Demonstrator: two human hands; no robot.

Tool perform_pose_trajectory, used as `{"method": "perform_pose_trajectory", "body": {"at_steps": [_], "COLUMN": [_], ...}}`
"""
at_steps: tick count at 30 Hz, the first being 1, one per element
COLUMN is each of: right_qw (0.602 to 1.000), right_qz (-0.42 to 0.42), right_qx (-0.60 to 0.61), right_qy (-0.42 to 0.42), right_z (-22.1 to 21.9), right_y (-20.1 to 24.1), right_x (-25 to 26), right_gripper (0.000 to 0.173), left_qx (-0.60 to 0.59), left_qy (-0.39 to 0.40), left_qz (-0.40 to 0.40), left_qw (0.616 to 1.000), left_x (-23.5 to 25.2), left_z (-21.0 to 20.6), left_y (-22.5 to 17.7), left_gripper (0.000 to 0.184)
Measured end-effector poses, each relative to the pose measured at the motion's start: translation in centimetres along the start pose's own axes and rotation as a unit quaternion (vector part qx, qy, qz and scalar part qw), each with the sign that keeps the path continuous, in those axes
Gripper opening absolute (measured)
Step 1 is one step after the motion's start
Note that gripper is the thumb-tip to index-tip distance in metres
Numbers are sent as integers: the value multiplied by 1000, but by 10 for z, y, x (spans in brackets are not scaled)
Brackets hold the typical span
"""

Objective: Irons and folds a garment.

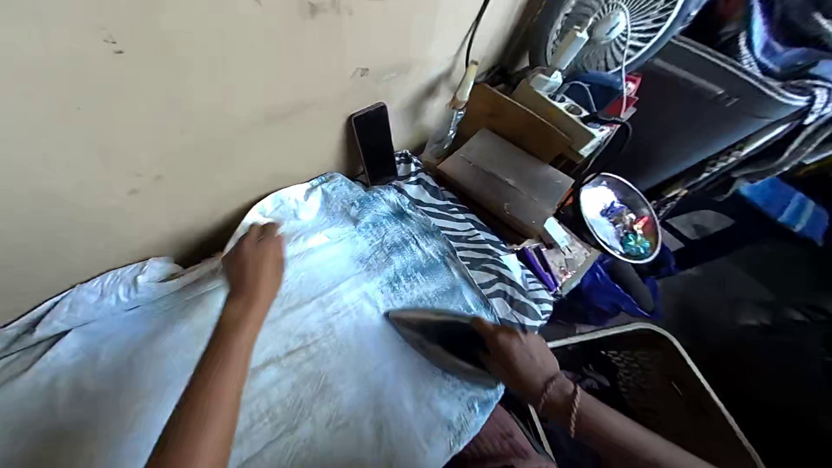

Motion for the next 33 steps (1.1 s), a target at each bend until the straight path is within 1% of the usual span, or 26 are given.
{"method": "perform_pose_trajectory", "body": {"at_steps": [2,3,4,5,7,9,10,11,12,13,15,16,18,19,20,21,22,23,24,25,27,29,30,32,33], "right_qw": [998,997,997,999,998,990,987,986,987,990,993,992,976,961,947,944,954,968,979,983,977,966,966,973,978], "right_qz": [-64,-81,-76,-45,56,133,149,154,150,137,112,122,209,262,302,309,282,235,193,173,196,230,229,201,181], "right_qx": [8,10,6,1,-20,-42,-52,-56,-54,-46,-28,-33,-56,-78,-99,-104,-94,-77,-64,-59,-79,-107,-111,-97,-77], "right_qy": [7,3,1,-2,-19,-20,-9,0,2,-1,-15,-9,31,49,48,47,48,45,28,3,-43,-53,-54,-59,-64], "right_z": [19,30,38,43,47,52,56,61,65,70,74,72,62,56,55,58,64,73,83,93,102,105,107,106,104], "right_y": [-1,0,3,7,16,22,27,33,40,48,61,64,65,65,67,70,75,82,91,103,125,134,135,138,139], "right_x": [33,53,69,81,99,115,125,135,146,155,166,165,150,140,135,136,144,159,180,200,225,235,238,237,232], "right_gripper": [35,36,36,36,33,32,33,32,31,30,27,26,29,30,29,28,30,32,32,32,30,30,30,27,26], "left_qx": [1,13,31,50,91,119,128,134,129,104,38,11,-28,-36,-36,-36,-37,-31,-11,16,73,83,83,88,81], "left_qy": [36,58,85,117,206,289,305,288,239,175,27,-26,-95,-121,-144,-146,-131,-110,-89,-71,-50,-59,-65,-81,-83], "left_qz": [-91,-137,-176,-208,-256,-260,-255,-257,-272,-290,-321,-321,-292,-264,-236,-207,-178,-146,-110,-70,18,80,95,101,91], "left_qw": [995,989,980,970,940,913,909,913,923,935,946,947,951,956,960,967,975,983,990,995,996,992,990,988,989], "left_x": [64,91,113,130,156,168,172,175,178,176,156,135,81,48,11,-27,-65,-98,-128,-157,-206,-227,-229,-221,-208], "left_z": [-19,-30,-41,-53,-76,-91,-92,-88,-82,-74,-60,-51,-34,-30,-32,-38,-47,-55,-61,-64,-67,-63,-63,-62,-60], "left_y": [-64,-89,-108,-122,-134,-136,-136,-136,-136,-138,-139,-135,-110,-87,-60,-29,4,37,69,99,148,177,181,175,164], "left_gripper": [33,35,36,35,39,44,42,34,27,23,24,30,32,32,32,34,38,45,53,60,69,71,71,68,66]}}
Point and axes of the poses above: each hand's wrist, its own x-axis towards the middle knuckle, its own z-axis out of the back of the hand, y = z × x, the point moved 5 cm from there along x, towards the middle knuckle, and after that the axes turned 14 degrees about -z, right-handed, at the moved point
